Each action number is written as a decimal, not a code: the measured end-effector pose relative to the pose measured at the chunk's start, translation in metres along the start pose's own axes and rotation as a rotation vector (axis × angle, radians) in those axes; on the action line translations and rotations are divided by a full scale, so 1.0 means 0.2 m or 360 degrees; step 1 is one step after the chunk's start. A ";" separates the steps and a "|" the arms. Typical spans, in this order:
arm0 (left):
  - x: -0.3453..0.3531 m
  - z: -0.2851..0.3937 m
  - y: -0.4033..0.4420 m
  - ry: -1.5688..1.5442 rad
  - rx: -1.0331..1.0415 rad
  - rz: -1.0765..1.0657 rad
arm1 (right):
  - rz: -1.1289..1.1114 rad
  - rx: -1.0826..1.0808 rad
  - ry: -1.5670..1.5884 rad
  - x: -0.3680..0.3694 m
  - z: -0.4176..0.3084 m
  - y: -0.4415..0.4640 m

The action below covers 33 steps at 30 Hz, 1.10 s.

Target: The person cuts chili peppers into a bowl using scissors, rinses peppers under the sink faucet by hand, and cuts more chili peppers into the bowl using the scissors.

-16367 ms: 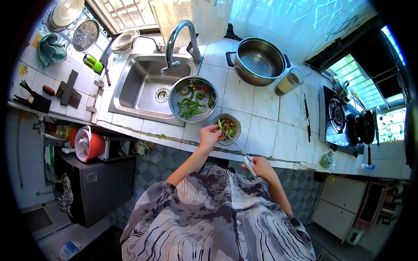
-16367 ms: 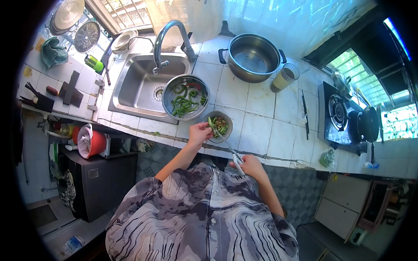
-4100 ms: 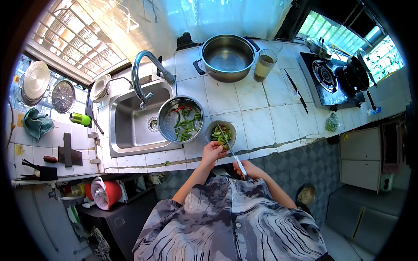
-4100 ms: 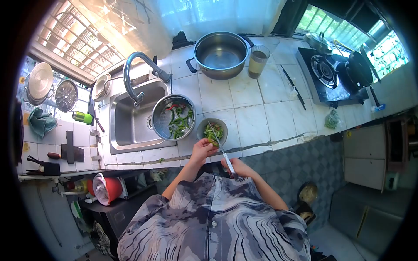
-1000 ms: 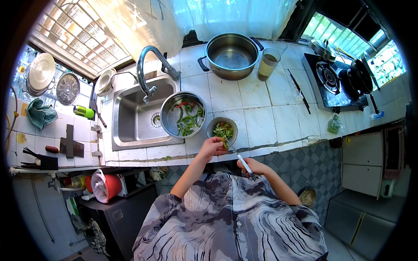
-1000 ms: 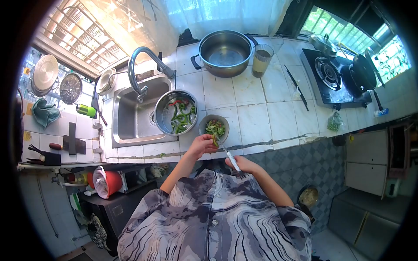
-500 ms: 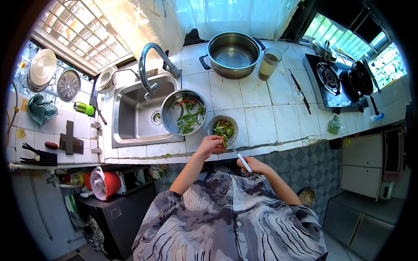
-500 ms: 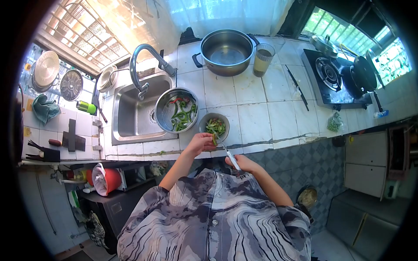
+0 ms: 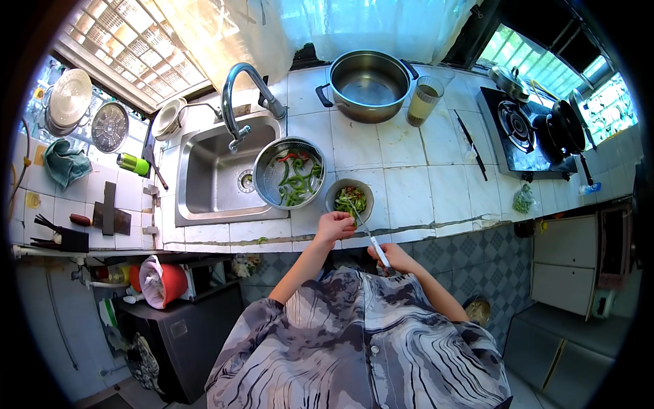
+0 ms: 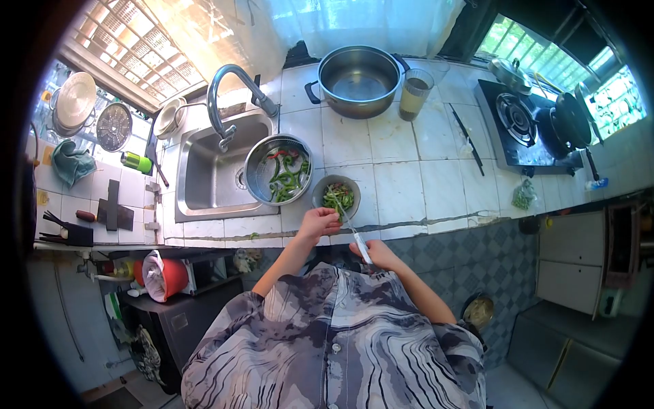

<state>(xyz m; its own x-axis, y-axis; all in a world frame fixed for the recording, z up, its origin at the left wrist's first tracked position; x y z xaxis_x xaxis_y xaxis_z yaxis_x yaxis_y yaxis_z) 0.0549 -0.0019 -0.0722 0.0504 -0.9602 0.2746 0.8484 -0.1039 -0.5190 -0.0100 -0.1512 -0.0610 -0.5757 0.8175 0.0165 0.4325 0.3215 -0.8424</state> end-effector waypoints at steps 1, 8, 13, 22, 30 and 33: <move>-0.01 0.00 0.00 -0.0005 0.0010 0.0060 | 0.0047 -0.0033 -0.0049 0.00 -0.02 -0.01; -0.09 0.01 0.01 0.0041 -0.0002 0.0101 | -0.0225 -0.0022 0.0094 0.06 0.00 -0.03; -0.04 0.06 -0.02 0.0170 0.0040 -0.0094 | -0.0178 -0.0183 -0.0098 0.04 -0.06 -0.02; -0.09 0.05 0.03 0.0230 0.0018 -0.0062 | -0.0168 0.0033 0.0000 0.03 -0.02 -0.03; -0.06 0.08 0.03 0.0287 0.0021 -0.0123 | 0.0054 -0.0139 -0.0280 0.00 -0.07 -0.01; -0.07 0.06 0.05 0.0294 0.0018 -0.0113 | 0.0095 -0.0089 -0.0303 -0.02 -0.05 -0.01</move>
<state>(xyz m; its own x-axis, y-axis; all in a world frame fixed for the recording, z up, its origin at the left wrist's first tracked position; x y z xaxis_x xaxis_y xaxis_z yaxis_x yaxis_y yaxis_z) 0.0684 0.0139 -0.0724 -0.1066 -0.9819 0.1563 0.8522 -0.1712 -0.4945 -0.0012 -0.1511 -0.0549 -0.6662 0.7327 -0.1392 0.5046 0.3054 -0.8076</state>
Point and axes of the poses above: each hand's wrist, its own y-axis towards the middle knuckle, its own x-axis out of the palm, z = x × y, the point moved 9 cm from there along y, towards the middle knuckle, and after that the axes turned 12 degrees about x, right-handed, at the moved point
